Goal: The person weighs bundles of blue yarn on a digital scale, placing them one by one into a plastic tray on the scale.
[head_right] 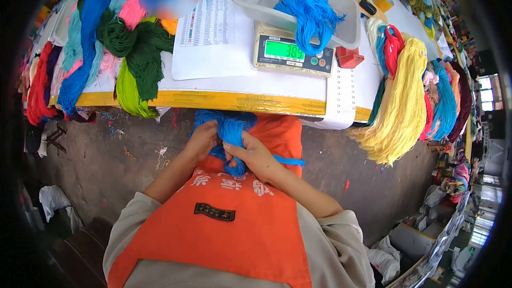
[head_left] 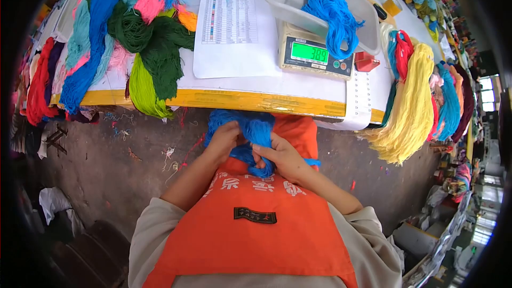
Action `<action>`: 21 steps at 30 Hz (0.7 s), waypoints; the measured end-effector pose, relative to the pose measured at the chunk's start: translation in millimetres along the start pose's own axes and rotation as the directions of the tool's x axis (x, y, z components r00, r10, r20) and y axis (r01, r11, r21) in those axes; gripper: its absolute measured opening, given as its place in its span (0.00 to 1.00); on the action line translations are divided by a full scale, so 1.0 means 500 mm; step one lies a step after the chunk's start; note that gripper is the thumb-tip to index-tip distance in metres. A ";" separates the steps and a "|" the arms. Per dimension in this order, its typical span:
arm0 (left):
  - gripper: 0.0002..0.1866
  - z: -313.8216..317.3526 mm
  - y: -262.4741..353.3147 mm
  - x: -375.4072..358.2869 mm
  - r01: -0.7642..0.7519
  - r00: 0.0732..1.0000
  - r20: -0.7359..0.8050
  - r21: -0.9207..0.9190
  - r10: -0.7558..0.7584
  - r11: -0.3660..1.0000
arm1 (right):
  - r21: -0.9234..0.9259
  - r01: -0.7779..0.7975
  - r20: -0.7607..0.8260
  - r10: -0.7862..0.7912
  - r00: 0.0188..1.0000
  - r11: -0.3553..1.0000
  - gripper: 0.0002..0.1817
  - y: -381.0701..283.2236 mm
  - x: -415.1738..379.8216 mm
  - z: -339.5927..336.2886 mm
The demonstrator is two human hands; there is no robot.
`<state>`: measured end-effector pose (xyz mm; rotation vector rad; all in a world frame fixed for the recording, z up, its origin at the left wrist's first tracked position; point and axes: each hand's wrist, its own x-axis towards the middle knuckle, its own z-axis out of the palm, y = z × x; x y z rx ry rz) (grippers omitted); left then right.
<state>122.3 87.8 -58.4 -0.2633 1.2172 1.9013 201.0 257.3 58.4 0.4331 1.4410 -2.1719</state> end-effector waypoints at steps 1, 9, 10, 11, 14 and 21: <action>0.11 -0.006 -0.003 0.006 0.003 1.000 -0.001 -0.032 -0.003 0.999 | 0.008 -0.006 -0.002 0.006 1.000 1.000 0.07 0.000 0.005 -0.003; 0.10 0.067 0.095 -0.023 -0.134 0.897 0.435 0.108 0.075 0.985 | 0.002 0.152 -0.005 -0.152 0.988 0.988 0.07 -0.058 0.013 -0.024; 0.10 0.078 0.106 -0.028 -0.234 0.745 0.662 0.146 0.081 0.961 | 0.016 0.184 -0.014 -0.184 0.983 0.983 0.07 -0.068 0.009 -0.026; 0.11 0.092 0.110 -0.032 -0.272 0.725 0.680 0.137 0.110 0.953 | 0.028 0.218 -0.023 -0.217 0.976 0.976 0.07 -0.076 0.005 -0.027; 0.11 0.129 0.146 -0.045 -0.337 0.761 0.628 0.171 0.161 0.926 | -0.034 0.273 -0.020 -0.273 0.962 0.962 0.09 -0.108 -0.022 -0.020; 0.25 0.131 0.170 -0.094 -0.409 0.860 0.434 0.273 0.268 0.871 | 0.008 0.315 -0.035 -0.314 0.949 0.949 0.11 -0.122 -0.047 -0.049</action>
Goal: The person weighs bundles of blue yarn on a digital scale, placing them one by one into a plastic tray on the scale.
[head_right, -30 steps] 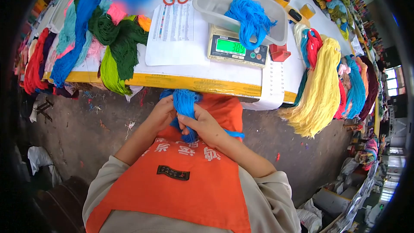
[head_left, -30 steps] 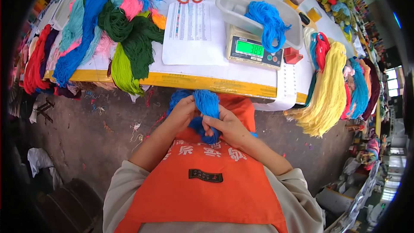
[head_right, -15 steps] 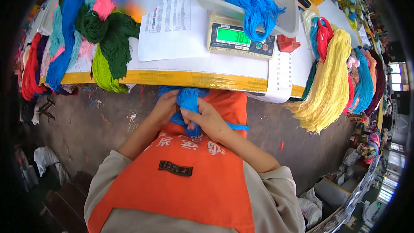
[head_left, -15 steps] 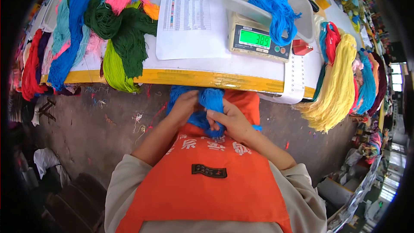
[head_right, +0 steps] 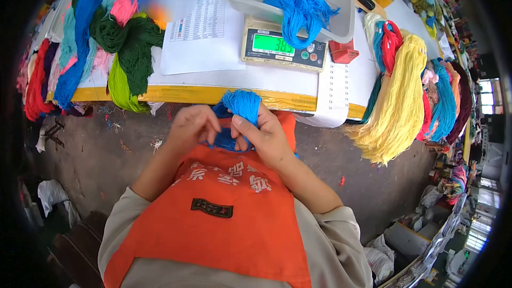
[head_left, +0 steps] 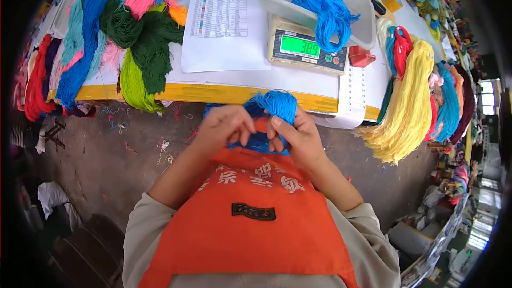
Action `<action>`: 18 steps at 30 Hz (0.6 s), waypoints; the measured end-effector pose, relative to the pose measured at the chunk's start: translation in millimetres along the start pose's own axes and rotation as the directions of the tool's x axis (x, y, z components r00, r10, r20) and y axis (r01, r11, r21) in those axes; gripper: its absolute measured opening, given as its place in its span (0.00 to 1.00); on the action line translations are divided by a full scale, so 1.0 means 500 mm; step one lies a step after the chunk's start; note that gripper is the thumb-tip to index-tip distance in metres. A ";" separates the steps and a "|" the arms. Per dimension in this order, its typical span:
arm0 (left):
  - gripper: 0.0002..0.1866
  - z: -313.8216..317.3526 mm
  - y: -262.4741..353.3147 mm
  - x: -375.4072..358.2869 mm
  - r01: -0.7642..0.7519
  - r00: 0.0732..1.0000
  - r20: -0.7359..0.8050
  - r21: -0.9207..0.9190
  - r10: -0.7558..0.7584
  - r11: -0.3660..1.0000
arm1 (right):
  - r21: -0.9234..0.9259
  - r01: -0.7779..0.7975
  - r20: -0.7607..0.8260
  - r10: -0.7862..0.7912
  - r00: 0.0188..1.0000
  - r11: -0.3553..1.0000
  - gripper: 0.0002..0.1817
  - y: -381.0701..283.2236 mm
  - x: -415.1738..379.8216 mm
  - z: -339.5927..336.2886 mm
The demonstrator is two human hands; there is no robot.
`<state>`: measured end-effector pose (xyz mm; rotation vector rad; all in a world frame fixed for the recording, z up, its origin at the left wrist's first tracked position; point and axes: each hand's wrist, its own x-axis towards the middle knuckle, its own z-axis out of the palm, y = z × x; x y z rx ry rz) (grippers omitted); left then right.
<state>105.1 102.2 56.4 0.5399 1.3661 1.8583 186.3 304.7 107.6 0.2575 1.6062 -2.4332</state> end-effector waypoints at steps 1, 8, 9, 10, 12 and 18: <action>0.30 0.011 -0.003 0.005 -0.018 0.995 0.100 0.097 0.008 0.995 | -0.035 -0.020 0.032 0.021 0.999 0.999 0.11 0.000 -0.002 0.003; 0.51 0.084 0.017 0.045 -0.248 0.960 0.121 -0.049 0.252 0.967 | -0.261 -0.023 0.255 0.092 0.963 0.965 0.14 -0.002 -0.036 0.019; 0.47 0.070 0.019 0.053 -0.228 0.932 0.251 -0.148 0.259 0.962 | -0.375 0.115 0.252 -0.019 0.967 0.920 0.14 0.015 -0.033 0.009; 0.47 0.070 0.024 0.050 -0.235 0.932 0.247 -0.143 0.264 0.962 | -0.480 0.248 0.265 -0.130 0.956 0.841 0.14 0.024 -0.032 0.004; 0.27 0.077 0.053 0.039 -0.261 0.953 0.150 -0.044 0.264 0.964 | -0.403 0.217 0.140 -0.175 0.975 0.889 0.14 0.018 -0.042 0.007; 0.17 0.116 0.054 0.035 -0.372 0.928 0.036 0.134 0.370 0.919 | -0.392 0.328 0.045 -0.338 0.940 0.859 0.09 0.011 -0.040 -0.001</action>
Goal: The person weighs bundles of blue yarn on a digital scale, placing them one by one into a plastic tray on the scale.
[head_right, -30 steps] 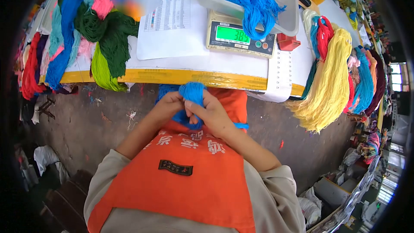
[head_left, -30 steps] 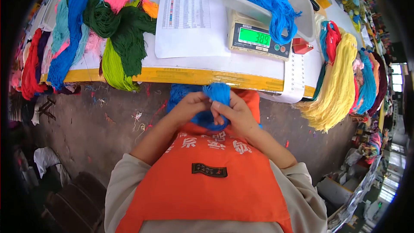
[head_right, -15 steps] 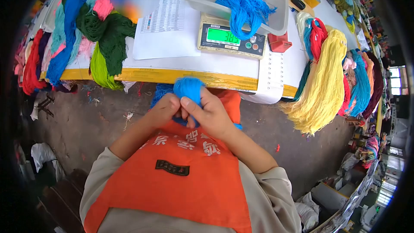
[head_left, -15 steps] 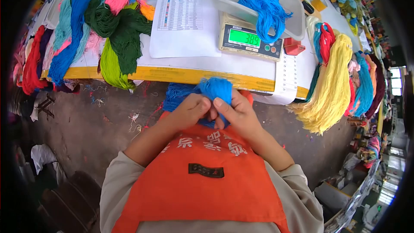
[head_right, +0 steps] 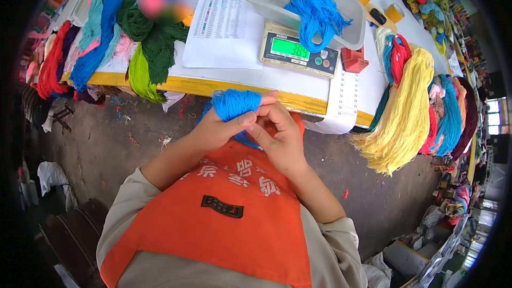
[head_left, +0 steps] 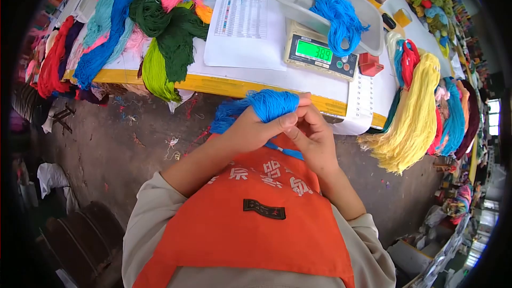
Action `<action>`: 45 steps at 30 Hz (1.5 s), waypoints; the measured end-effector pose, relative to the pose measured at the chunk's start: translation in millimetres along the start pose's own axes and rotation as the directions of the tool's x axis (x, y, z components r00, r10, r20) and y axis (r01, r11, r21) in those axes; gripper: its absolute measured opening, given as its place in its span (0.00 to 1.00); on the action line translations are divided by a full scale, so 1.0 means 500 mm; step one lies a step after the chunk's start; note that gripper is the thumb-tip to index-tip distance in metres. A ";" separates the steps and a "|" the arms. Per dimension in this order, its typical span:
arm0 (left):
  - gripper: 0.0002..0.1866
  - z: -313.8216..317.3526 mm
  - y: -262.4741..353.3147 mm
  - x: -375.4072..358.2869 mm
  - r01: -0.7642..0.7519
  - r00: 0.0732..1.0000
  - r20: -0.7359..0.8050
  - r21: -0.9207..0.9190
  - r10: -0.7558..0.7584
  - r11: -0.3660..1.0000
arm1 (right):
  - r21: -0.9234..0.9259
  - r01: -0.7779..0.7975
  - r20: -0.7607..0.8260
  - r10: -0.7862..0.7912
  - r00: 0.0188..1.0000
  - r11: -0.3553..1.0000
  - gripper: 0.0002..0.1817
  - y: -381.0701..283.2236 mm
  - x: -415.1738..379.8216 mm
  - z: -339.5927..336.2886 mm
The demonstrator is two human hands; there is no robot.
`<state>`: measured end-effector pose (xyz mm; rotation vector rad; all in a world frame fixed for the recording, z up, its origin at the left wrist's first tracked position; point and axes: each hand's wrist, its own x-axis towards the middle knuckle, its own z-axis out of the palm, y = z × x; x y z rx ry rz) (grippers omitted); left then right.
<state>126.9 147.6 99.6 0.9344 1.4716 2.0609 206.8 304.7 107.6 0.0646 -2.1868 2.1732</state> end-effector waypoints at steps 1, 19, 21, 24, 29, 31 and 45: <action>0.17 0.003 0.000 -0.005 0.057 0.998 -0.036 -0.045 -0.059 0.997 | -0.017 -0.014 0.038 0.015 0.999 1.000 0.08 -0.001 -0.001 0.000; 0.15 -0.011 0.034 -0.067 0.094 0.969 -0.211 -0.176 -0.131 0.980 | 0.155 0.022 -0.061 -0.013 0.998 0.988 0.06 -0.030 -0.006 0.056; 0.16 -0.016 0.032 -0.068 0.082 0.964 -0.237 -0.164 -0.120 0.983 | 0.154 -0.001 -0.043 0.008 0.999 0.988 0.06 -0.024 -0.006 0.044; 0.06 -0.028 0.020 -0.067 -0.029 0.977 -0.209 0.027 0.034 0.999 | 0.156 -0.031 -0.017 0.034 0.999 0.987 0.06 -0.031 -0.006 0.050; 0.17 -0.019 0.033 -0.074 0.105 0.958 -0.241 -0.197 -0.152 0.975 | 0.149 -0.050 0.003 0.050 0.999 0.988 0.05 -0.030 -0.008 0.056; 0.17 -0.022 0.033 -0.073 0.103 0.961 -0.232 -0.213 -0.153 0.972 | 0.158 -0.069 -0.003 0.071 0.998 0.985 0.05 -0.030 -0.008 0.056; 0.38 -0.079 0.056 -0.106 0.063 0.995 0.003 -0.773 -0.095 0.632 | -0.931 0.062 -0.173 -0.586 0.792 0.360 0.22 -0.077 0.089 -0.118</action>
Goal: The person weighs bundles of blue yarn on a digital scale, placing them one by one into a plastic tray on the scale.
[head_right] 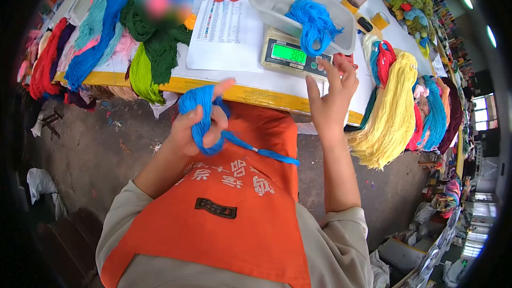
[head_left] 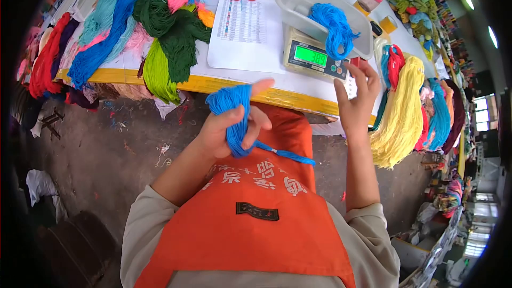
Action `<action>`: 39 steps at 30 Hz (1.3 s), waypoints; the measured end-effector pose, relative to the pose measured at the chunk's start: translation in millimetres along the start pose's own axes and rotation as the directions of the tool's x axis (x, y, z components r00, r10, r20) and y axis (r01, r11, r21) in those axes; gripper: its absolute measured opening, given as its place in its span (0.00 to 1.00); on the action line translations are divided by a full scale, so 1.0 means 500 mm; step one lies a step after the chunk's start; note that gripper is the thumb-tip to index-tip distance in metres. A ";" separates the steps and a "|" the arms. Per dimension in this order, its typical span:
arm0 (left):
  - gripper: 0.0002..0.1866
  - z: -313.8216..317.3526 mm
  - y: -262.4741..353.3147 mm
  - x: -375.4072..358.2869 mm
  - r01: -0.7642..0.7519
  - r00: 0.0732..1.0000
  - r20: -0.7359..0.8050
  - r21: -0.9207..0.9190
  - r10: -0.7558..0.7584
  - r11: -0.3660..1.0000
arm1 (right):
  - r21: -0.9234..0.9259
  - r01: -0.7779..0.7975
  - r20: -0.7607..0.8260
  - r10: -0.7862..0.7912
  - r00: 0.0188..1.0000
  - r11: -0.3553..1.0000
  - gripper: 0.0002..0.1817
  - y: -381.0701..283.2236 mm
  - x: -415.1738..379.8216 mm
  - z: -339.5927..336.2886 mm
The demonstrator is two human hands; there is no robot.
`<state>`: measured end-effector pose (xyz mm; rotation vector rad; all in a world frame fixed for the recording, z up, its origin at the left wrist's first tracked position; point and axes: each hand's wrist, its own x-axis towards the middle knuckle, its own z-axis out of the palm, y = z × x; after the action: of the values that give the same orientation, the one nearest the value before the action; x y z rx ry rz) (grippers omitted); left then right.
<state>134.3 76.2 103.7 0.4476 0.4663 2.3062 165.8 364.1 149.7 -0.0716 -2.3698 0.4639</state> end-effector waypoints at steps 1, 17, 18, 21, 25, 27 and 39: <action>0.35 -0.006 -0.006 -0.001 0.071 0.997 0.037 0.041 -0.073 0.997 | -0.005 0.002 -0.001 -0.002 1.000 1.000 0.22 0.002 0.015 0.003; 0.15 -0.023 0.029 -0.032 0.064 0.988 -0.154 0.354 -0.009 0.933 | 0.668 -0.236 0.012 0.307 0.952 0.706 0.07 0.221 0.166 -0.257; 0.19 -0.051 0.041 -0.036 0.019 0.995 -0.097 0.273 0.008 0.962 | 0.900 -0.169 -0.042 0.466 0.884 0.402 0.09 0.247 0.177 -0.347; 0.32 -0.031 0.081 -0.032 -0.095 0.985 0.131 -0.103 0.108 0.990 | 0.432 0.012 -0.792 0.373 0.483 0.902 0.14 0.166 0.127 -0.511; 0.33 0.005 0.039 0.030 0.084 0.935 0.329 0.165 -0.136 0.983 | 0.379 -0.296 -0.300 0.419 0.857 0.877 0.12 -0.014 0.068 -0.412; 0.31 0.059 0.004 0.058 0.180 0.899 0.314 0.375 -0.307 0.910 | 0.443 -0.564 0.386 0.419 0.822 0.697 0.16 -0.128 0.046 -0.313; 0.10 0.090 -0.009 0.058 -0.077 0.996 0.067 0.480 0.051 0.874 | 0.590 -0.745 0.783 0.003 0.622 0.311 0.05 -0.192 -0.009 -0.055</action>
<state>137.1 109.0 146.2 0.7715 1.0262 2.2204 195.0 282.0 199.2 -0.0160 -2.3147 2.3960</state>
